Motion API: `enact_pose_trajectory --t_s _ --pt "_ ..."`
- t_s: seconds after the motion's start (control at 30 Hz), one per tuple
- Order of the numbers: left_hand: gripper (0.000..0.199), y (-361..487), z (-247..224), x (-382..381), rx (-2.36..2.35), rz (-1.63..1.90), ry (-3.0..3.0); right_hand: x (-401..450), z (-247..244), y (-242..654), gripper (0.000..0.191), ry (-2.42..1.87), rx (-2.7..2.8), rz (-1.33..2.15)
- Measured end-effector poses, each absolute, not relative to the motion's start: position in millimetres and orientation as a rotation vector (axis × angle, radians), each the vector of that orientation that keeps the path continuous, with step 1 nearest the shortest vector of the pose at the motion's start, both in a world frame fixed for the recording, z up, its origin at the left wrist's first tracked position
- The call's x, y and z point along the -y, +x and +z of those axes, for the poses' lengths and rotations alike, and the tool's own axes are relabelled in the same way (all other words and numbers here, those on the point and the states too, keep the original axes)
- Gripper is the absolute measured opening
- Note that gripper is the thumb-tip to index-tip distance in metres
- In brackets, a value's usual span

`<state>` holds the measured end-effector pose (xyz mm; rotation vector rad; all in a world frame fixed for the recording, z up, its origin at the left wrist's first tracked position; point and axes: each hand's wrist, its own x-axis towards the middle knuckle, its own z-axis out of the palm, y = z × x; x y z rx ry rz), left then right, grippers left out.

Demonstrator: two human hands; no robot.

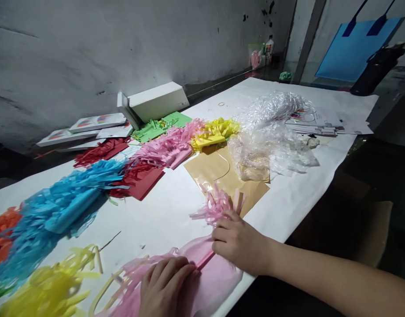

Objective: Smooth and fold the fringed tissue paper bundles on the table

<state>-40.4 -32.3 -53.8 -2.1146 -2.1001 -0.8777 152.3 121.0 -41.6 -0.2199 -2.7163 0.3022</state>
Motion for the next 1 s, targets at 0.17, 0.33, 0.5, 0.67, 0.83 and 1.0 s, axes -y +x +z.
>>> enact_pose_trajectory --t_s 0.17,0.33,0.5,0.67,0.83,1.0 --pt "0.019 -36 -55 31 2.179 -0.648 -2.030 -113 -41 147 0.011 -0.448 2.768 0.287" --pt "0.020 -27 -41 22 2.316 -0.371 -1.991 -106 -39 134 0.008 -0.651 2.758 0.087" --pt "0.026 -26 -32 17 2.008 -0.370 -2.178 -106 -31 138 0.019 -0.301 2.715 0.036" --pt "0.018 -24 -33 11 2.026 -0.464 -2.192 -102 -33 134 0.013 -0.174 2.779 -0.013" --pt "0.017 -28 -58 24 1.650 -0.587 -2.222 -106 -40 127 0.020 -0.385 2.559 0.150" --pt "0.031 -28 -79 25 1.515 -0.379 -2.294 -121 -32 132 0.012 -0.766 1.733 1.003"
